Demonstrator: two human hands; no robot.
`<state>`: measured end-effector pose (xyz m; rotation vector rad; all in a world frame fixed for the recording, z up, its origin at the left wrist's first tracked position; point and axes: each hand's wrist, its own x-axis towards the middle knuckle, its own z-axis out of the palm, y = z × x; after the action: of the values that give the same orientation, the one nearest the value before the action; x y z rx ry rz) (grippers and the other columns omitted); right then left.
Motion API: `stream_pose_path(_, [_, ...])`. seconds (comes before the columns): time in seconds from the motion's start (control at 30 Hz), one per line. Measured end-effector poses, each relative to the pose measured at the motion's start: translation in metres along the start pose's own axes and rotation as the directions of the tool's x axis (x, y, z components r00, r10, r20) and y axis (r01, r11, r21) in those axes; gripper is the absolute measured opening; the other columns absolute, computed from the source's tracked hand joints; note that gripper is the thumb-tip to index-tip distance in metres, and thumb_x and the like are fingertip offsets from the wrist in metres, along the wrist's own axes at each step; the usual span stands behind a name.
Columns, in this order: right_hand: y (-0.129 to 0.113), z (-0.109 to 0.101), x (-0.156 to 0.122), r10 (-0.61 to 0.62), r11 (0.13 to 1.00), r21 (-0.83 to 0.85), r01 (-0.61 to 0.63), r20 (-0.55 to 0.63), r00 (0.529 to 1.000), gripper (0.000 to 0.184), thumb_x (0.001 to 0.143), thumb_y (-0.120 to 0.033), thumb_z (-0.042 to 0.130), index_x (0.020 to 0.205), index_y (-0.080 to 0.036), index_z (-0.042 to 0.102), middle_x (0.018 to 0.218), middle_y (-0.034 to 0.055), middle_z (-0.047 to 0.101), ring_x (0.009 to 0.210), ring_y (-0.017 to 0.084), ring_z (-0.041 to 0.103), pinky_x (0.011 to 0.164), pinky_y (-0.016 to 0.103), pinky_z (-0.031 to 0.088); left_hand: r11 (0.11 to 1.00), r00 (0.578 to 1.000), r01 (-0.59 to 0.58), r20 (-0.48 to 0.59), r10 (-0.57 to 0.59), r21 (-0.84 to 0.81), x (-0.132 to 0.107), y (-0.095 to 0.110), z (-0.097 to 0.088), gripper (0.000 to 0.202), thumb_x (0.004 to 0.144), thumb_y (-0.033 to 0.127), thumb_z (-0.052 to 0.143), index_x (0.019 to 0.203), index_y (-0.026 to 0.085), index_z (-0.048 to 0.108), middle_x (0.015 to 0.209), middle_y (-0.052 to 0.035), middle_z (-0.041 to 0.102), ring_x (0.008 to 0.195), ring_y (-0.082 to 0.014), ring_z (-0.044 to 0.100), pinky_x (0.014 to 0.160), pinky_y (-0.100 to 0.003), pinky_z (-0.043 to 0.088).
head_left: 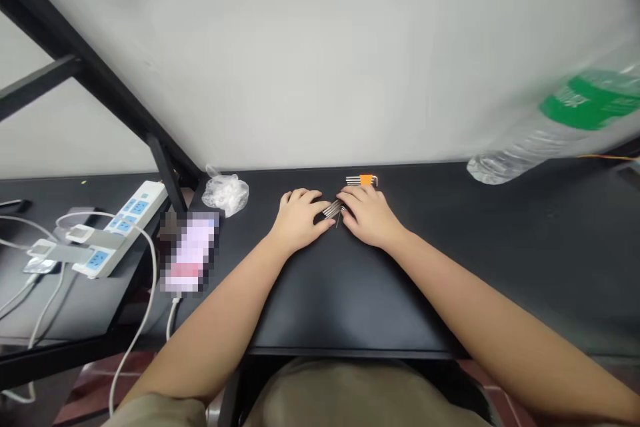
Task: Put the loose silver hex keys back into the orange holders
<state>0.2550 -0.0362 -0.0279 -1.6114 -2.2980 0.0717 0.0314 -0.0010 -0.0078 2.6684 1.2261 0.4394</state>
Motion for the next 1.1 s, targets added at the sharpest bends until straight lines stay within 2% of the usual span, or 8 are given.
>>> stream_pose_path(0.17, [-0.002, 0.001, 0.0, 0.029, 0.999, 0.036, -0.029, -0.019, 0.999, 0.041, 0.096, -0.023, 0.05, 0.136, -0.017, 0.059, 0.14, 0.0159, 0.057, 0.122, 0.035, 0.047, 0.099, 0.046, 0.039, 1.0, 1.0, -0.012, -0.023, 0.012, -0.001, -0.001, 0.004, -0.001, 0.034, 0.095, 0.05, 0.061, 0.123, 0.036, 0.071, 0.139, -0.0038, 0.061, 0.131, -0.0305, 0.046, 0.113, -0.057, 0.034])
stream_pose_path(0.33, [-0.001, 0.007, 0.002, 0.134, 0.991, 0.012, -0.133, -0.04, 0.99, 0.044, 0.095, -0.025, 0.052, 0.137, -0.012, 0.06, 0.127, 0.0211, 0.057, 0.114, 0.036, 0.049, 0.099, 0.047, 0.041, 0.999, 0.999, 0.024, -0.047, -0.023, 0.03, -0.001, 0.017, 0.001, 0.054, 0.084, 0.066, 0.068, 0.124, 0.03, 0.071, 0.139, -0.0078, 0.059, 0.132, -0.0343, 0.045, 0.112, -0.057, 0.035])
stream_pose_path(0.47, [-0.002, 0.004, 0.003, 0.132, 0.991, 0.023, -0.131, -0.029, 0.991, 0.041, 0.095, -0.024, 0.053, 0.134, -0.012, 0.061, 0.124, 0.0205, 0.058, 0.114, 0.035, 0.051, 0.1, 0.046, 0.041, 0.996, 0.996, 0.056, -0.075, -0.051, 0.066, 0.003, 0.021, 0.007, 0.039, 0.089, 0.056, 0.066, 0.116, 0.03, 0.074, 0.133, -0.0078, 0.063, 0.127, -0.0335, 0.048, 0.106, -0.054, 0.04])
stream_pose_path(0.6, [-0.008, -0.001, 0.002, 0.113, 0.993, 0.036, -0.112, -0.02, 0.993, 0.038, 0.096, -0.025, 0.054, 0.13, -0.012, 0.062, 0.125, 0.0201, 0.059, 0.115, 0.034, 0.052, 0.101, 0.044, 0.041, 0.994, 0.992, 0.076, -0.105, -0.068, 0.076, 0.002, 0.018, 0.008, 0.03, 0.094, 0.047, 0.06, 0.116, 0.032, 0.075, 0.132, -0.0062, 0.064, 0.127, -0.0319, 0.049, 0.104, -0.051, 0.041])
stream_pose_path(0.77, [-0.008, 0.001, 0.001, 0.084, 0.994, 0.073, -0.081, -0.039, 0.996, 0.034, 0.096, -0.029, 0.058, 0.126, -0.016, 0.064, 0.122, 0.0164, 0.063, 0.113, 0.03, 0.057, 0.1, 0.042, 0.042, 0.989, 0.987, 0.124, -0.107, -0.116, 0.078, 0.001, 0.012, 0.006, 0.032, 0.094, 0.046, 0.06, 0.121, 0.035, 0.074, 0.137, -0.0058, 0.062, 0.128, -0.0311, 0.048, 0.105, -0.052, 0.04])
stream_pose_path(0.87, [-0.002, 0.003, 0.002, 0.091, 0.985, 0.152, -0.079, -0.077, 0.993, 0.028, 0.1, -0.029, 0.053, 0.122, -0.018, 0.066, 0.117, 0.0124, 0.066, 0.109, 0.026, 0.06, 0.099, 0.039, 0.043, 0.99, 0.989, 0.118, -0.102, -0.111, 0.072, 0.001, 0.009, 0.006, 0.034, 0.094, 0.048, 0.06, 0.123, 0.035, 0.073, 0.139, -0.0061, 0.061, 0.13, -0.0315, 0.047, 0.107, -0.053, 0.039])
stream_pose_path(0.97, [0.003, 0.005, 0.005, 0.124, 0.969, 0.225, -0.1, -0.097, 0.988, 0.024, 0.103, -0.028, 0.048, 0.113, -0.02, 0.068, 0.11, 0.0094, 0.068, 0.102, 0.022, 0.062, 0.093, 0.035, 0.044, 0.991, 0.989, 0.118, -0.094, -0.112, 0.063, 0.001, 0.007, 0.007, 0.035, 0.095, 0.049, 0.06, 0.124, 0.036, 0.072, 0.141, -0.0061, 0.059, 0.132, -0.0317, 0.046, 0.108, -0.053, 0.038])
stream_pose_path(1.1, [0.007, 0.007, 0.008, 0.131, 0.958, 0.267, -0.104, -0.084, 0.988, 0.019, 0.099, -0.033, 0.056, 0.107, -0.022, 0.07, 0.101, 0.0066, 0.068, 0.09, 0.02, 0.061, 0.083, 0.033, 0.046, 0.992, 0.99, 0.108, -0.097, -0.101, 0.064, 0.001, 0.005, 0.008, 0.032, 0.096, 0.047, 0.057, 0.122, 0.037, 0.073, 0.139, -0.0054, 0.061, 0.131, -0.031, 0.048, 0.106, -0.053, 0.04])
